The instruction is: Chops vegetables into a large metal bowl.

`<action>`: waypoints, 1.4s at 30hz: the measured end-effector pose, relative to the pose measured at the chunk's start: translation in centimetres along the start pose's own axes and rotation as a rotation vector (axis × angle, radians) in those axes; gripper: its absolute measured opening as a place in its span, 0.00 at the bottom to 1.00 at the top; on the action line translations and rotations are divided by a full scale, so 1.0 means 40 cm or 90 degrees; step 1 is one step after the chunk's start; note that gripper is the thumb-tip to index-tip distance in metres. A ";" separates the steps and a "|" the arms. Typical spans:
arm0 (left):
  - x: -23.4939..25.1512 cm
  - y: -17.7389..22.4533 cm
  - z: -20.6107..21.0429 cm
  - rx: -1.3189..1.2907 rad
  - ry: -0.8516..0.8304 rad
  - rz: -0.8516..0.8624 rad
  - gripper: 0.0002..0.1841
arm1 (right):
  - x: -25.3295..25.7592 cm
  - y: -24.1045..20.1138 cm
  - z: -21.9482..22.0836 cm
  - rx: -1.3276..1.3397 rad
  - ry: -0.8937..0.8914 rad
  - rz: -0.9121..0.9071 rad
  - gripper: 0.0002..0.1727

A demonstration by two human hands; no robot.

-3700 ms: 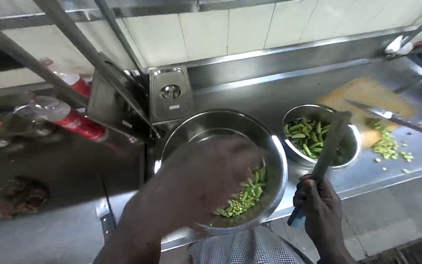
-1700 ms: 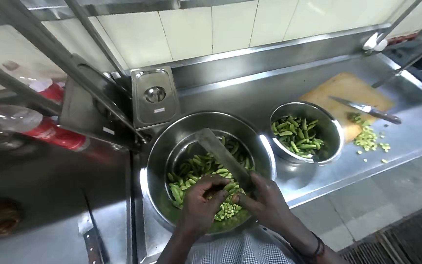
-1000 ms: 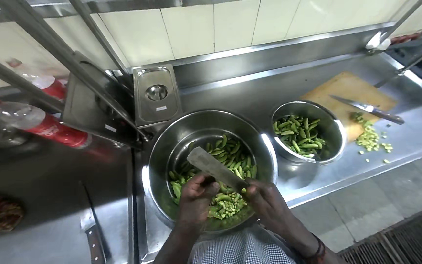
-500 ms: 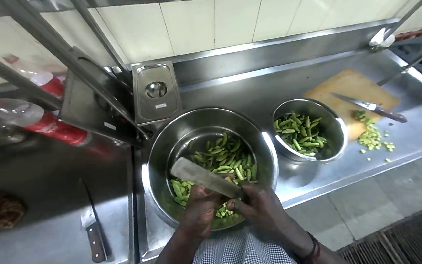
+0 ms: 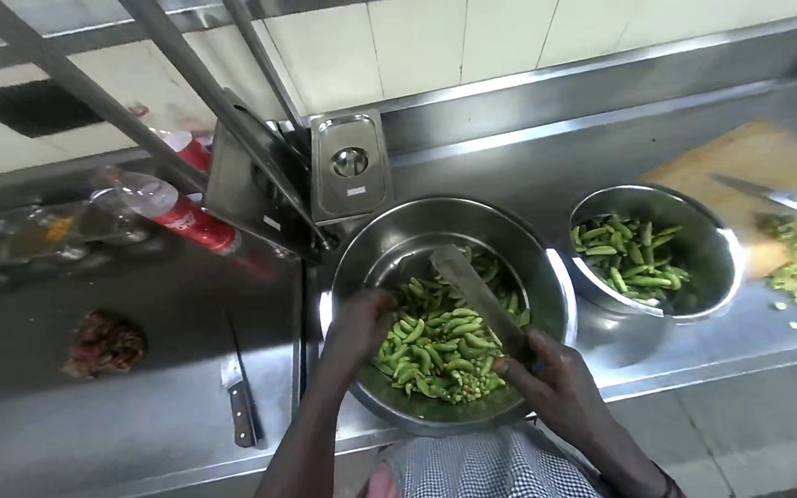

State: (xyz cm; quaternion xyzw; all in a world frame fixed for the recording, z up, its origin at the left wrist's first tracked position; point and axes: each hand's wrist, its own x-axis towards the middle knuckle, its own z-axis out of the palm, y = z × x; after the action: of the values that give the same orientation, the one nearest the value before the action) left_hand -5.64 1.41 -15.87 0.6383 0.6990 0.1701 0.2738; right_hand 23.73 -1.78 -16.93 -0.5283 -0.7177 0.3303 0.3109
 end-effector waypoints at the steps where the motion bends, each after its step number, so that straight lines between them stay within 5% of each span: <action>1: 0.007 0.002 0.010 0.134 -0.048 -0.012 0.10 | -0.001 0.002 0.000 -0.003 0.002 -0.003 0.27; 6: 0.036 -0.035 0.085 0.422 -0.262 -0.058 0.09 | -0.006 0.014 -0.009 -0.002 0.008 0.005 0.25; 14: 0.063 -0.036 0.082 0.460 -0.356 -0.088 0.12 | -0.004 0.023 -0.019 0.043 0.010 0.042 0.22; 19: 0.035 -0.025 -0.004 0.311 -0.227 0.021 0.10 | -0.003 0.033 -0.024 0.054 0.013 0.066 0.23; 23: 0.000 0.026 -0.018 -0.018 -0.105 0.187 0.09 | 0.002 0.026 -0.013 0.073 -0.008 0.063 0.22; 29: -0.045 0.102 0.092 -0.327 -0.139 0.210 0.09 | 0.007 -0.003 -0.004 0.119 -0.041 0.020 0.22; 35: -0.060 0.109 0.134 -0.386 -0.185 0.181 0.08 | 0.005 -0.009 0.002 0.112 -0.014 0.009 0.19; 42: -0.068 0.123 0.133 -0.309 -0.113 0.198 0.08 | 0.004 -0.010 0.001 0.084 -0.026 0.021 0.21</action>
State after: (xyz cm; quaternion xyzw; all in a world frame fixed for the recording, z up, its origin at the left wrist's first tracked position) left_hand 1.57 -1.23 -16.74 0.6658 0.5051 0.3157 0.4494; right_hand 23.46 -1.73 -16.62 -0.5114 -0.6921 0.3925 0.3247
